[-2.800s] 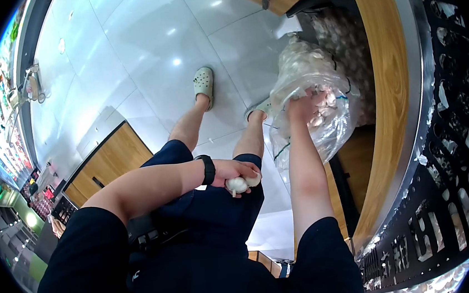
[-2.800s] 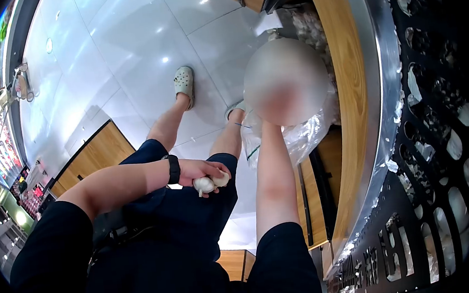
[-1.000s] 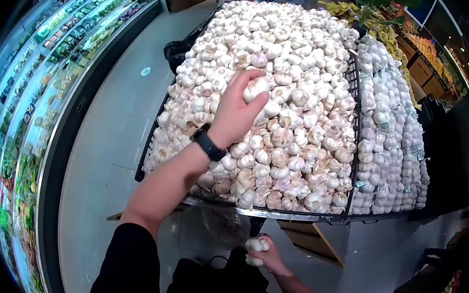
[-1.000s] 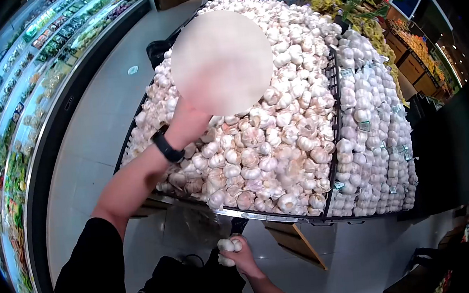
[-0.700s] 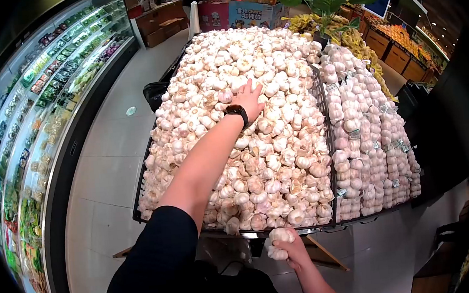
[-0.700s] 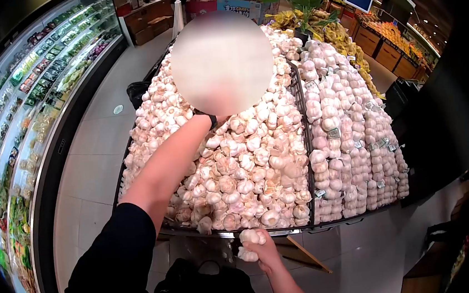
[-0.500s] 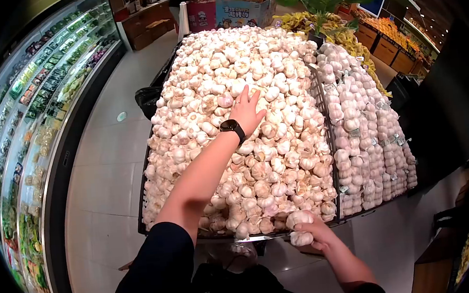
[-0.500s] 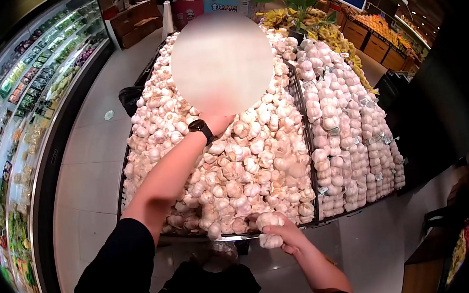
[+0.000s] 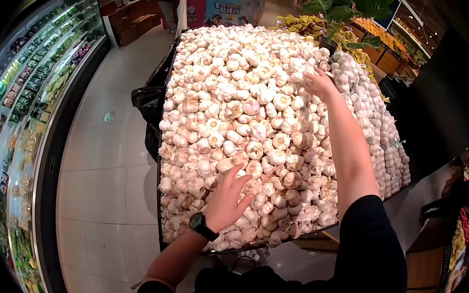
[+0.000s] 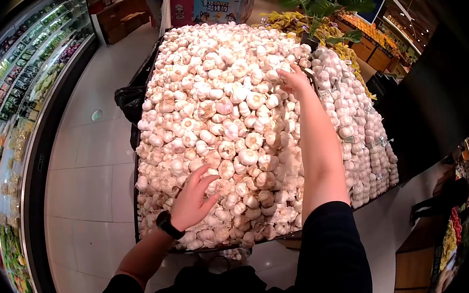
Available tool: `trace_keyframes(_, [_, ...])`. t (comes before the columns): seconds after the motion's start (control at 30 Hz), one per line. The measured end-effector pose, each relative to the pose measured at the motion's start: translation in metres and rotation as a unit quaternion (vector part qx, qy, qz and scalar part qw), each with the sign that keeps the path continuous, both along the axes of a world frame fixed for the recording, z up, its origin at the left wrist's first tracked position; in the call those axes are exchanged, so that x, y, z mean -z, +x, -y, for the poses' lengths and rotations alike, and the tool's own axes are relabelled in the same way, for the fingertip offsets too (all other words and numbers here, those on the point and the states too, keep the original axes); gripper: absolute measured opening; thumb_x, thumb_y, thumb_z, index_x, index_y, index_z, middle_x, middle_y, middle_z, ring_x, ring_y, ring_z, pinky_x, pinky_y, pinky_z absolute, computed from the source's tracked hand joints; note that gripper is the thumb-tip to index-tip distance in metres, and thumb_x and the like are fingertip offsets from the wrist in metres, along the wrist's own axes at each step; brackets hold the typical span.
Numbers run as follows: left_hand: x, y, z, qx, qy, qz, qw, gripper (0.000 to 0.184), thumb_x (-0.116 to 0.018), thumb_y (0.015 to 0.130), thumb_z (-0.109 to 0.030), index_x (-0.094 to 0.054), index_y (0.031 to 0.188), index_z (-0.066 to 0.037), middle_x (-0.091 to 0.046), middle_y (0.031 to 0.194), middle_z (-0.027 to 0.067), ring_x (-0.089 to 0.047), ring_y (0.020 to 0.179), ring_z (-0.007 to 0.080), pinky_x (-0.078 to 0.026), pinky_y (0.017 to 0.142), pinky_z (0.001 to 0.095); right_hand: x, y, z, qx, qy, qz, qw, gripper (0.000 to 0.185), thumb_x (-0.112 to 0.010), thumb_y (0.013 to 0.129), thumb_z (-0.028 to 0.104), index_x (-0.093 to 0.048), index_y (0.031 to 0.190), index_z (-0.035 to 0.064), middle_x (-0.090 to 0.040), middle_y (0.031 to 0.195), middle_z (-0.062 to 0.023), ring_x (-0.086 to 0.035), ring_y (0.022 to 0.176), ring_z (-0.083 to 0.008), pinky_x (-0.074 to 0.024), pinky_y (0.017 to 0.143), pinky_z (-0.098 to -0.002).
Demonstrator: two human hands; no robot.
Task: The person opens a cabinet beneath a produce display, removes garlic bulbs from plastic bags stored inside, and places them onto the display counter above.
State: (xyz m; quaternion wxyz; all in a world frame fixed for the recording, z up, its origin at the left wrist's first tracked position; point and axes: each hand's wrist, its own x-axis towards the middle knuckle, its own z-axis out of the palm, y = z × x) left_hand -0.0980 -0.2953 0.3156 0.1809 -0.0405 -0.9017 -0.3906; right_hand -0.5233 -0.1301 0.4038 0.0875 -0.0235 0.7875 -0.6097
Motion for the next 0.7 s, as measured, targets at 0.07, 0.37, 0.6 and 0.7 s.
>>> trace_keyframes(0.07, [0.003,0.021,0.003,0.038,0.056,0.042,0.997,0.043,-0.063,0.089,-0.022,-0.052,0.127,-0.004,-0.04,0.14,0.0184,-0.043,0.128,0.0365,-0.04,0.103,0.0408,0.012,0.001,-0.011,-0.025,0.042,-0.001,0.999,0.079,-0.078,0.077,0.022,-0.037,0.144,0.0149,-0.054,0.125,-0.0136,-0.06,0.09,-0.0185,-0.0561,0.07,-0.034])
trace_keyframes(0.37, [0.019,0.056,-0.018,0.196,0.161,0.112,0.961,0.038,-0.061,0.09,-0.016,-0.054,0.125,-0.003,-0.05,0.13,0.0134,-0.051,0.121,0.031,-0.043,0.099,0.0366,0.065,0.164,-0.13,-0.033,0.046,-0.083,0.995,0.044,-0.064,0.09,0.016,-0.052,0.132,0.0083,-0.059,0.125,-0.0064,-0.059,0.097,-0.0141,-0.0501,0.079,-0.0288])
trace_keyframes(0.6, [0.1,0.088,-0.076,0.299,0.325,0.405,0.801,0.027,-0.058,0.092,-0.016,-0.057,0.115,-0.003,-0.062,0.102,0.0115,-0.063,0.091,0.0261,-0.049,0.079,0.0355,0.145,0.36,-0.228,-0.484,-0.156,0.321,0.799,0.043,-0.065,0.089,0.015,-0.054,0.129,0.0039,-0.062,0.122,-0.0104,-0.063,0.102,-0.0192,-0.051,0.081,-0.0311])
trace_keyframes(0.7, [0.169,0.107,-0.124,0.307,0.104,0.462,0.826,0.026,-0.056,0.093,-0.021,-0.057,0.113,-0.004,-0.062,0.098,0.0141,-0.061,0.095,0.0297,-0.048,0.084,0.0378,0.285,0.418,-0.24,-0.505,-0.05,0.428,0.748,0.036,-0.061,0.093,0.019,-0.056,0.126,0.0063,-0.06,0.118,-0.0035,-0.059,0.096,-0.0115,-0.0496,0.081,-0.0265])
